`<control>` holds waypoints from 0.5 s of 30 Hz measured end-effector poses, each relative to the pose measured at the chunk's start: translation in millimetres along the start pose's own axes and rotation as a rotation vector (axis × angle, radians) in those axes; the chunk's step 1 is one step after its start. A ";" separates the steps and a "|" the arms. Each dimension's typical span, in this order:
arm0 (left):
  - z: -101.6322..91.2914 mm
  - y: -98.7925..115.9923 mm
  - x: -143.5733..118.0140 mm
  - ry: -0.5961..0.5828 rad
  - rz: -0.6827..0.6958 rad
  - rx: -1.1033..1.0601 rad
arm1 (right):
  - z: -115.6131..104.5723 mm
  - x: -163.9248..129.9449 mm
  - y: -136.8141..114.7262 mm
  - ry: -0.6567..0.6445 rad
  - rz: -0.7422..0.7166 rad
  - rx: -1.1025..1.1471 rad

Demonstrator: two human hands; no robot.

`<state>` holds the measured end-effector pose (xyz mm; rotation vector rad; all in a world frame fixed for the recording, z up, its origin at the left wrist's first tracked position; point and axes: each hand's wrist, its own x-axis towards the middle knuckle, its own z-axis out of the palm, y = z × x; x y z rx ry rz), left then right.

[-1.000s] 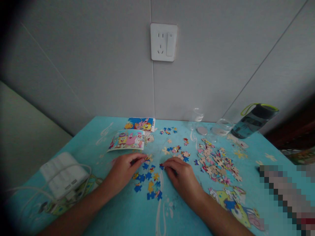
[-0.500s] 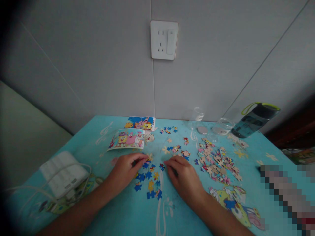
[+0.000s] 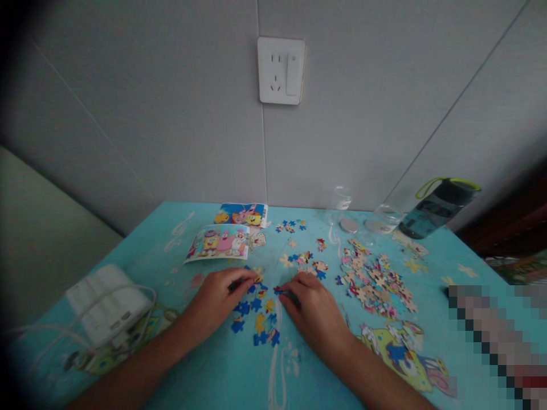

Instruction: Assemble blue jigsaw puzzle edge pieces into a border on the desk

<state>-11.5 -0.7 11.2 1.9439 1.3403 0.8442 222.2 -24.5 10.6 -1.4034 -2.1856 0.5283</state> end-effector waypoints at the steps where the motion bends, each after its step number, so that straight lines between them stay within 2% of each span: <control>1: 0.5 -0.1 0.0 -0.002 0.006 -0.006 | -0.1 0.0 -0.7 -0.001 -0.003 0.024; 4: 1.8 0.8 -0.8 -0.019 0.017 -0.034 | 0.3 0.0 -2.5 -0.005 0.019 0.119; 10: 1.3 5.4 -2.3 -0.032 0.015 -0.070 | -0.5 4.0 -1.6 0.040 0.236 0.361; 15: 1.3 5.3 -2.4 -0.043 0.020 -0.055 | -5.3 7.7 -4.9 -0.006 0.317 0.570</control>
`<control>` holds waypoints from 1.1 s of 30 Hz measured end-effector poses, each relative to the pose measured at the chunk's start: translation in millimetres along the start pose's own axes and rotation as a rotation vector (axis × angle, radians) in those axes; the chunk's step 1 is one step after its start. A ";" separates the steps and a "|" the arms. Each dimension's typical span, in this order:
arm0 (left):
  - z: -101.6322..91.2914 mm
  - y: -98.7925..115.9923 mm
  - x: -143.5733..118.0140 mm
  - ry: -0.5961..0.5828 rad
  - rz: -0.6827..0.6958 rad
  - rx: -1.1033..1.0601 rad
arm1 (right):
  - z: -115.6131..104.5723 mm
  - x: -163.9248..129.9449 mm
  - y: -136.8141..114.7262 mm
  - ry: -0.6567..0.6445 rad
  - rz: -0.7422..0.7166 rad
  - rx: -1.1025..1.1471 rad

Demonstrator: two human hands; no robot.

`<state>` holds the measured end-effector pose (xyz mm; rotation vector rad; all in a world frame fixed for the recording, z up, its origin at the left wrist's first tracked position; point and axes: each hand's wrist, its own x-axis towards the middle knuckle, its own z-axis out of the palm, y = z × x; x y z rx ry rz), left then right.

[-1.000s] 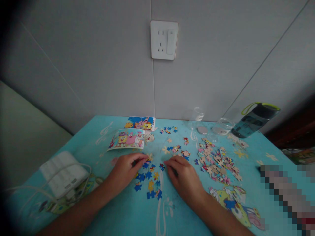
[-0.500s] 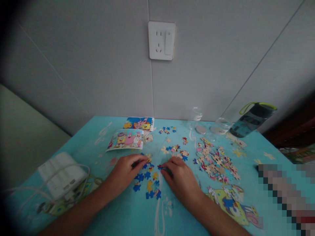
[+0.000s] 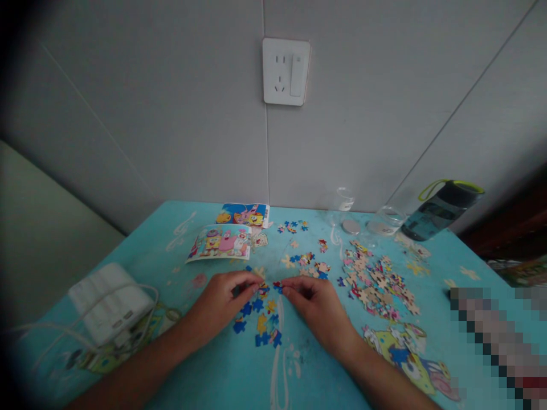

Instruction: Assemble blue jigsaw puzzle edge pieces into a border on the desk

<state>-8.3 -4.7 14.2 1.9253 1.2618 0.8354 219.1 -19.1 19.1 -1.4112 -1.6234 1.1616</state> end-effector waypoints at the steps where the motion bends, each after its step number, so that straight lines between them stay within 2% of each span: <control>1: -0.4 -0.3 0.2 0.003 -0.003 0.005 | -0.1 0.0 -0.9 -0.004 -0.001 0.007; 8: -5.0 -4.9 1.4 0.085 -0.013 0.065 | 1.2 -2.5 2.6 -0.045 -0.050 -0.132; 13: -0.3 -3.1 -0.5 0.045 -0.023 -0.010 | 2.1 -6.6 5.0 -0.029 -0.219 -0.395; 18: 7.7 6.6 -4.9 -0.012 -0.008 -0.037 | 7.5 -13.3 -2.8 -0.030 -0.273 -0.367; 22: 14.8 6.7 -9.1 0.003 0.089 0.062 | 5.8 -12.2 -4.5 -0.015 -0.312 -0.372; 25: 17.5 5.9 -11.5 0.016 0.215 0.153 | -9.7 5.2 -1.8 0.130 -0.290 -0.466; 27: 17.2 7.6 -13.0 -0.057 0.306 0.231 | -25.5 26.1 -0.2 0.252 -0.231 -0.582; 30: 13.8 11.4 -14.4 -0.202 0.419 0.344 | -46.3 63.3 2.1 0.283 -0.124 -0.793; 33: 9.2 12.7 -14.0 -0.249 0.477 0.417 | -53.7 94.9 6.3 0.299 -0.059 -0.848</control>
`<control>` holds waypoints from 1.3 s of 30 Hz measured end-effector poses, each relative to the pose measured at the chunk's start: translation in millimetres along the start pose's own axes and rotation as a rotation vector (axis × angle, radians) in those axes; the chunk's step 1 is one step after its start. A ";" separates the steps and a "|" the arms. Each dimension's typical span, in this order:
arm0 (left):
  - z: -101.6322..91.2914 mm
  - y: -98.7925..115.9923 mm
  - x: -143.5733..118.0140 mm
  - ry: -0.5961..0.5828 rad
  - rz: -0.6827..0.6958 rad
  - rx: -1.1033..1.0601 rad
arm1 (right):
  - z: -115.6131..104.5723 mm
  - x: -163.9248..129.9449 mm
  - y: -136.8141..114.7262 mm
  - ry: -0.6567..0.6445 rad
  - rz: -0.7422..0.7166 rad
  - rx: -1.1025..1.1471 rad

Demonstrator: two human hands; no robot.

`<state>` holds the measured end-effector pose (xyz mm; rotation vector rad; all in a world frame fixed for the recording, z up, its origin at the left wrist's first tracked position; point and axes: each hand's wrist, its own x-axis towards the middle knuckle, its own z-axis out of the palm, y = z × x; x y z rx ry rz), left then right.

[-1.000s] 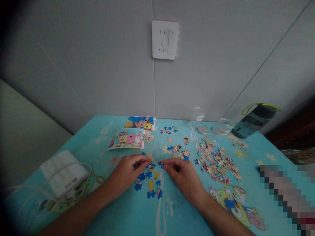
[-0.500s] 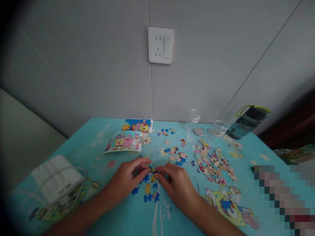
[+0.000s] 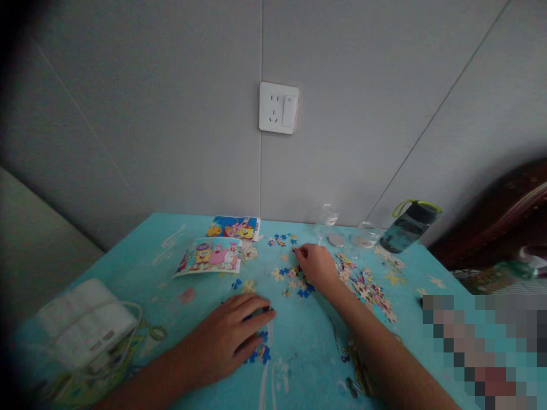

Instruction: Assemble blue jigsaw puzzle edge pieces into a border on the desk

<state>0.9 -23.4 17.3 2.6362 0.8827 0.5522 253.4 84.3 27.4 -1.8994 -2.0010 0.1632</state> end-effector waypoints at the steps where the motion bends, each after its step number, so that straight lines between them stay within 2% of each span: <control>1: -1.1 -0.9 -0.2 0.000 0.009 0.015 | 3.7 7.0 0.3 -0.004 0.017 -0.015; 4: -2.5 -3.3 -0.9 0.007 0.013 0.048 | 13.4 18.4 -1.8 -0.009 0.066 -0.054; 7: -2.2 -3.6 -1.1 0.017 -0.004 0.074 | 16.7 17.8 -5.1 -0.008 0.084 -0.072; 12: -0.1 -3.8 -0.5 0.055 -0.005 0.091 | 16.0 2.0 -12.2 -0.066 -0.033 -0.026; 19: 3.1 -9.4 -1.4 0.080 0.016 0.083 | 8.8 -9.4 -20.4 -0.040 -0.161 0.073; 24: 2.9 -10.9 -0.8 0.083 0.035 0.092 | -4.7 -41.1 -22.2 -0.047 -0.204 0.226; 29: -0.3 -12.9 1.4 0.094 0.025 0.098 | -5.9 -75.9 -13.9 -0.033 -0.131 0.446; 34: -4.4 -17.1 2.6 0.112 0.001 0.099 | -9.0 -88.8 -13.9 -0.024 -0.077 0.540; 39: -1.5 -13.6 2.6 0.170 0.010 0.060 | -13.6 -101.1 -32.2 -0.052 -0.109 0.616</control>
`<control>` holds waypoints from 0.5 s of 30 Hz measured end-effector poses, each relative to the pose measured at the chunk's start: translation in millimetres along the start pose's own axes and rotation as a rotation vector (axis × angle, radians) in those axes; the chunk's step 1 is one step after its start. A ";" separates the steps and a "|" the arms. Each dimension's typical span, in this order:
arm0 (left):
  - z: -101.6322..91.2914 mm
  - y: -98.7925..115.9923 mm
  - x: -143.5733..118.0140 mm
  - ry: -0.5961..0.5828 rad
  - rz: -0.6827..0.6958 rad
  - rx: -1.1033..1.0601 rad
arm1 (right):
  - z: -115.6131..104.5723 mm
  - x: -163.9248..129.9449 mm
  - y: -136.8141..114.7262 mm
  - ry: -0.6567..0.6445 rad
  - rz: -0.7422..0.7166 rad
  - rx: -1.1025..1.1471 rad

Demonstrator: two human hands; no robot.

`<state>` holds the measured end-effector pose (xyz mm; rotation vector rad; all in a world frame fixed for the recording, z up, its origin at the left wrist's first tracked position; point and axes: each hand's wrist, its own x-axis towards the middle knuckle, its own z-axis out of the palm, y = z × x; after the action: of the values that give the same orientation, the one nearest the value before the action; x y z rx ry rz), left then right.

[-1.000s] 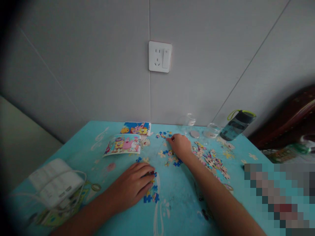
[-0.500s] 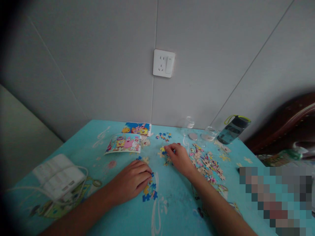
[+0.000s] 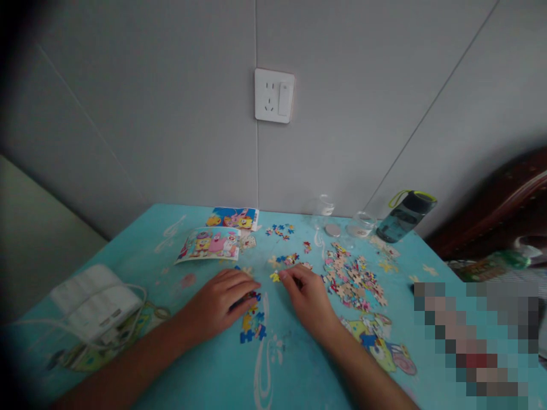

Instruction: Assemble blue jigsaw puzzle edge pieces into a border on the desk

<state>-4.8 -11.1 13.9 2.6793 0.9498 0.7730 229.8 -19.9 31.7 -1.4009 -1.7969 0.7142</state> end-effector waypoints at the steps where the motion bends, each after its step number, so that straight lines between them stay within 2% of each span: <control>1: 1.7 1.3 -0.1 0.030 -0.005 -0.015 | 2.9 -2.3 -3.5 -0.015 -0.006 0.024; 7: 9.9 5.4 -2.4 0.162 -0.041 -0.096 | 13.8 -11.8 -16.7 -0.108 -0.016 0.125; 15: 5.7 8.2 -2.0 0.165 -0.024 -0.087 | 12.1 -13.4 -14.6 -0.208 0.007 0.162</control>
<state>1.3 -18.8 11.1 2.5568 0.9593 1.0187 213.5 -36.4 33.5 -1.2641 -1.8453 1.0176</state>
